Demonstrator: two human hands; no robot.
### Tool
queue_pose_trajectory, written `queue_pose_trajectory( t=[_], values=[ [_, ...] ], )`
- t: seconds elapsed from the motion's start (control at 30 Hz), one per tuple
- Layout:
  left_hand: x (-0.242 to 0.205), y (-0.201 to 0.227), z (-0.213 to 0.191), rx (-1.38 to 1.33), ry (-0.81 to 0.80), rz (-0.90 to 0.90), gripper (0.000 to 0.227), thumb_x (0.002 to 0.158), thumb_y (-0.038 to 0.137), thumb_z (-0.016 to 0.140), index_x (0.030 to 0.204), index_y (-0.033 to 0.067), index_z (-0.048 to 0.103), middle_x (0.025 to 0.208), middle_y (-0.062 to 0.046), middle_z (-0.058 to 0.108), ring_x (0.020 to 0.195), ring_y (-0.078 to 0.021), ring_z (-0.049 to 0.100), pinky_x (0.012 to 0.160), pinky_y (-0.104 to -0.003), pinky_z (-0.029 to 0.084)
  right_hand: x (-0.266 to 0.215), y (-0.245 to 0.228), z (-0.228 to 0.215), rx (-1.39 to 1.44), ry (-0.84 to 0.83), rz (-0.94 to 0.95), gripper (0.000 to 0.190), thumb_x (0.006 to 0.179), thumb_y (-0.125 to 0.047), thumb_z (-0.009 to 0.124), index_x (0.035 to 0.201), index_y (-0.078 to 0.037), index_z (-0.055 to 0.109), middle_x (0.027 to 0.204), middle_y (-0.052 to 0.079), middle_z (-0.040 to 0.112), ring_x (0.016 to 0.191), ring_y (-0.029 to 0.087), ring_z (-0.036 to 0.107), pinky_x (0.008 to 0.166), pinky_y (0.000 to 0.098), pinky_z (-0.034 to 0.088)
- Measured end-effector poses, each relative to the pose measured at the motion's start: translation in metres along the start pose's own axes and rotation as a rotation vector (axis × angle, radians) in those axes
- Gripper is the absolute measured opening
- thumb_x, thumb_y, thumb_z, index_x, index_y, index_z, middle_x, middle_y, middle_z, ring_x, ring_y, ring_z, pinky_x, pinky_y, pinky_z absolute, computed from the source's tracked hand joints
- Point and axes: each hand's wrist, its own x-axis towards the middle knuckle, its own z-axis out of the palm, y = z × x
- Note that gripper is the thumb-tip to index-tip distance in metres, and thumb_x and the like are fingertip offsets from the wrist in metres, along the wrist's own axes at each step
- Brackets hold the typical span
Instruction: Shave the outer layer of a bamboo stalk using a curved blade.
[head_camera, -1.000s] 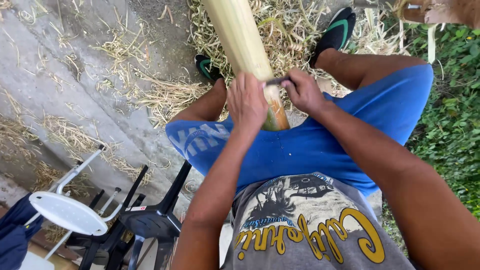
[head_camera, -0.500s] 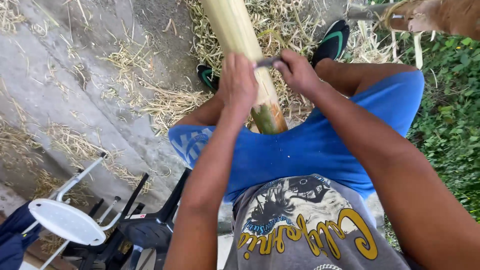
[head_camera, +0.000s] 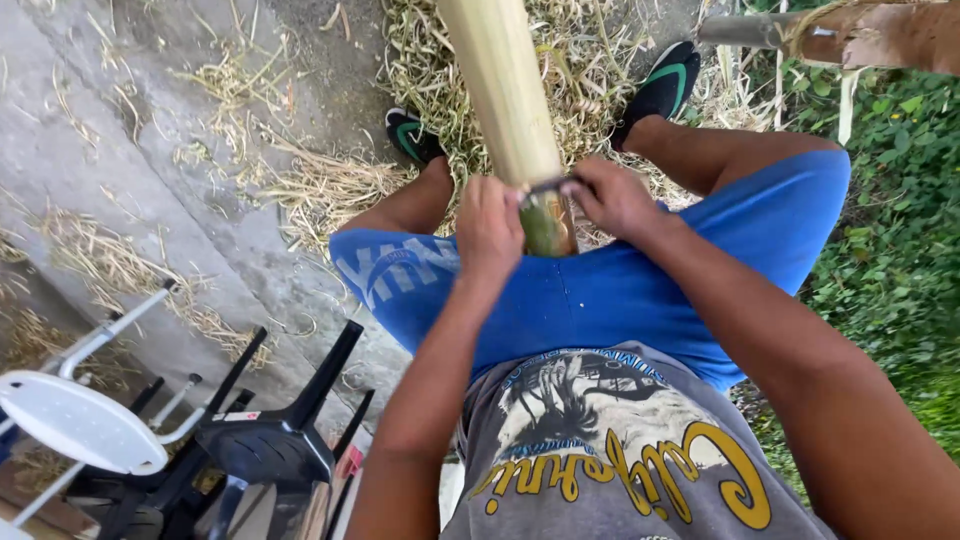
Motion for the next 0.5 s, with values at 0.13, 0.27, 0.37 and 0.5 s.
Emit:
queue_pose_trajectory(
  t=[0.13, 0.27, 0.37, 0.5],
  values=[
    [0.068, -0.036, -0.019, -0.023, 0.195, 0.131, 0.013, 0.098, 0.016, 0.063, 0.096, 0.0071, 0.053, 0.102, -0.016, 0.053, 0.102, -0.0387, 0.054, 0.087, -0.051, 0.043, 0.062, -0.029, -0.027, -0.12, 0.129, -0.202, 0.027, 0.104, -0.03, 0.066, 0.095, -0.004, 0.064, 0.088, 0.017, 0.062, 0.079, 0.038, 0.063, 0.069, 0.0487, 0.05],
    [0.098, -0.06, 0.003, -0.218, 0.221, 0.145, 0.015, 0.098, 0.015, 0.064, 0.095, 0.0064, 0.052, 0.098, -0.014, 0.05, 0.094, -0.0345, 0.052, 0.085, -0.048, 0.043, 0.076, -0.052, -0.041, -0.256, 0.183, -0.181, 0.03, 0.106, -0.03, 0.069, 0.093, -0.004, 0.063, 0.082, 0.016, 0.062, 0.074, 0.039, 0.063, 0.065, 0.0503, 0.048],
    [0.062, -0.058, 0.03, -0.352, 0.191, 0.101, 0.018, 0.097, 0.013, 0.065, 0.093, 0.005, 0.049, 0.096, -0.013, 0.049, 0.091, -0.0316, 0.051, 0.083, -0.046, 0.042, 0.039, -0.043, -0.027, -0.315, 0.218, -0.192, 0.028, 0.104, -0.028, 0.071, 0.089, -0.007, 0.063, 0.08, 0.016, 0.062, 0.073, 0.038, 0.063, 0.063, 0.0492, 0.048],
    [-0.036, -0.042, 0.052, -0.462, 0.155, 0.01, 0.017, 0.097, 0.012, 0.065, 0.102, 0.0022, 0.051, 0.095, -0.013, 0.051, 0.092, -0.0307, 0.051, 0.084, -0.045, 0.042, -0.04, -0.04, -0.001, -0.351, 0.123, -0.123, 0.029, 0.1, -0.03, 0.071, 0.084, -0.008, 0.059, 0.08, 0.014, 0.062, 0.074, 0.037, 0.065, 0.062, 0.0476, 0.05]
  ],
)
